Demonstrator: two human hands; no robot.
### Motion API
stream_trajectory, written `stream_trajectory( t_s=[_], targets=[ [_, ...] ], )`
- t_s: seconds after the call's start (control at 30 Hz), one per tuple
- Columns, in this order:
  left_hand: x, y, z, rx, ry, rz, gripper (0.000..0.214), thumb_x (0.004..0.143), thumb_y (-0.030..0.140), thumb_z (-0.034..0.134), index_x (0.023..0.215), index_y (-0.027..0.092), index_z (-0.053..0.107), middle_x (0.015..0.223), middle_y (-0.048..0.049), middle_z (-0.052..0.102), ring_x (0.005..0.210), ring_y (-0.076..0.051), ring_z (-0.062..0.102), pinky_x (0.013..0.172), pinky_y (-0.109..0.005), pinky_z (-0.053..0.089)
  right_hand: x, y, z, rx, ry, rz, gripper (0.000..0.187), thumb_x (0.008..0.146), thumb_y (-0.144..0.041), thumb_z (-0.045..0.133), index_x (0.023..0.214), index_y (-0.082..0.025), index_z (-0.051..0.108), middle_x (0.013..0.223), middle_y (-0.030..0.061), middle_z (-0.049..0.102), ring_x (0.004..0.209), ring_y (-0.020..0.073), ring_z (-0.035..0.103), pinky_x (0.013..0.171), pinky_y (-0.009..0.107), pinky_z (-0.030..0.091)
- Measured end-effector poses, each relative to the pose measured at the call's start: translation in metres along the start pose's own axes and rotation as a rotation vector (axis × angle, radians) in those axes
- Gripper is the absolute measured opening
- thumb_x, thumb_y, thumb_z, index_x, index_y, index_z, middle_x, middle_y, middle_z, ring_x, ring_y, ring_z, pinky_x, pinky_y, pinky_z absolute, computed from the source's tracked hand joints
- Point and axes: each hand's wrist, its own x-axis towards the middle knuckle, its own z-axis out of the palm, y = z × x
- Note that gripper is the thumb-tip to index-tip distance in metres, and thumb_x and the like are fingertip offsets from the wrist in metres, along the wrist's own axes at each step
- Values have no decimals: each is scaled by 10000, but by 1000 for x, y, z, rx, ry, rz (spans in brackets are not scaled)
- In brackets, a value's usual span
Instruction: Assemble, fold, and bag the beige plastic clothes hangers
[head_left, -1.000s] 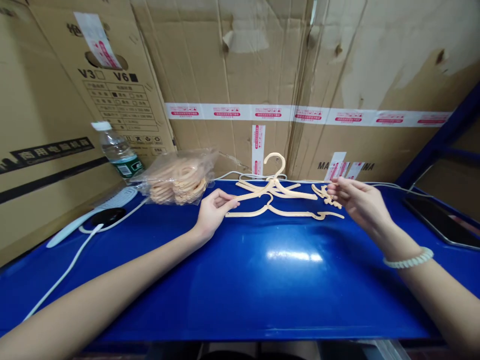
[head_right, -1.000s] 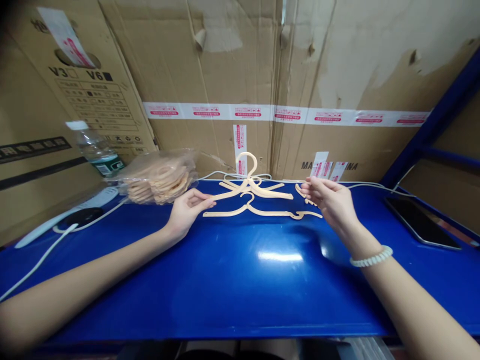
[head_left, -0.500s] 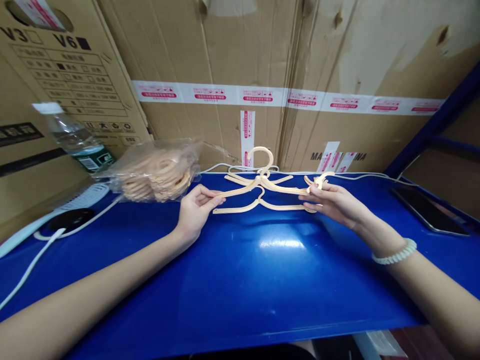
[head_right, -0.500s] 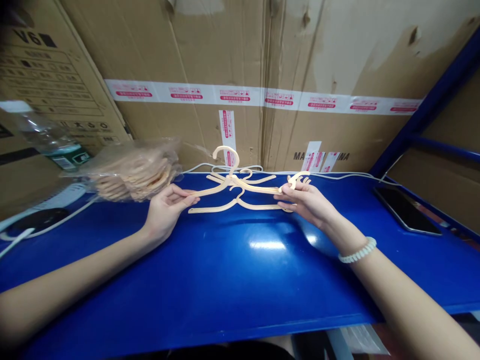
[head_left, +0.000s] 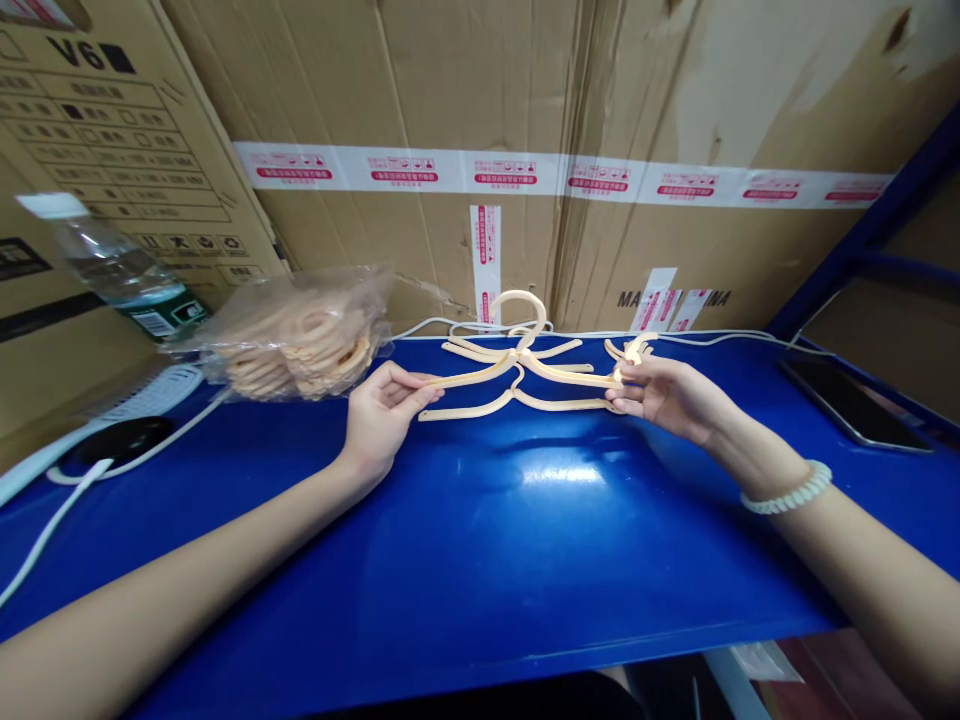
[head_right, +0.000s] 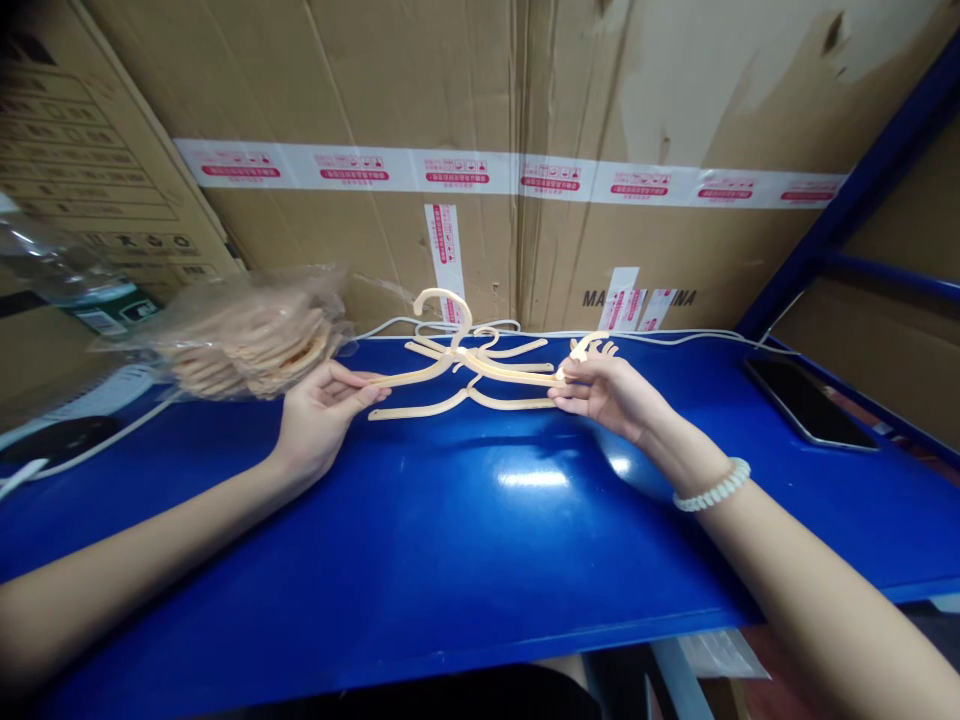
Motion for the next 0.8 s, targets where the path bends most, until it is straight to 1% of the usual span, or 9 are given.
stream_trajectory(
  t_s=[0.17,0.3,0.37,0.43,0.5,0.6,0.7,0.8],
  targets=[
    [0,0,0,-11,12,1,303,629,243,850,714,171,568,864,-62,763,780,-195,754,828,-349,624,0,-1,-3,-11,4,23,84,745,-114,683,726,-177,632,731,50,691,731,201,727,665,284,613],
    [0,0,0,6,19,5,309,630,262,846,712,174,561,862,-64,762,784,-203,754,825,-362,625,2,0,-8,-100,-36,-51,86,768,-161,691,727,-190,622,739,80,708,777,254,738,737,384,638],
    [0,0,0,17,19,5,323,632,284,848,714,174,556,872,-70,759,788,-205,754,834,-369,625,3,0,-9,-145,-46,-86,104,784,-186,711,737,-190,618,741,87,714,777,265,738,768,423,638],
    [0,0,0,30,17,10,336,635,305,850,718,174,553,879,-73,755,791,-208,755,845,-375,624,3,0,-9,-142,-44,-80,115,793,-182,724,743,-184,620,745,84,718,755,247,737,764,406,641],
    [-1,0,0,37,14,18,336,639,313,850,722,174,555,877,-74,754,792,-211,755,847,-380,625,3,0,-8,-117,-47,-56,121,803,-160,726,743,-176,623,755,79,718,733,215,735,740,352,644],
    [-1,1,0,31,13,30,311,645,286,846,720,175,565,867,-69,757,784,-209,756,834,-371,627,3,2,-7,-92,-49,-50,128,812,-137,737,743,-162,632,771,81,714,712,183,728,738,304,643],
    [-2,2,1,25,2,46,281,655,249,839,715,174,575,855,-60,761,767,-198,755,808,-346,630,3,5,-6,-96,-30,-95,142,787,-131,767,724,-151,642,757,82,700,691,178,715,757,315,648],
    [-3,2,1,39,-13,59,265,669,238,835,723,174,584,857,-57,763,762,-193,755,786,-327,630,4,8,-7,-119,-10,-169,166,744,-152,807,698,-152,647,748,78,687,678,184,703,711,311,653]
  ],
)
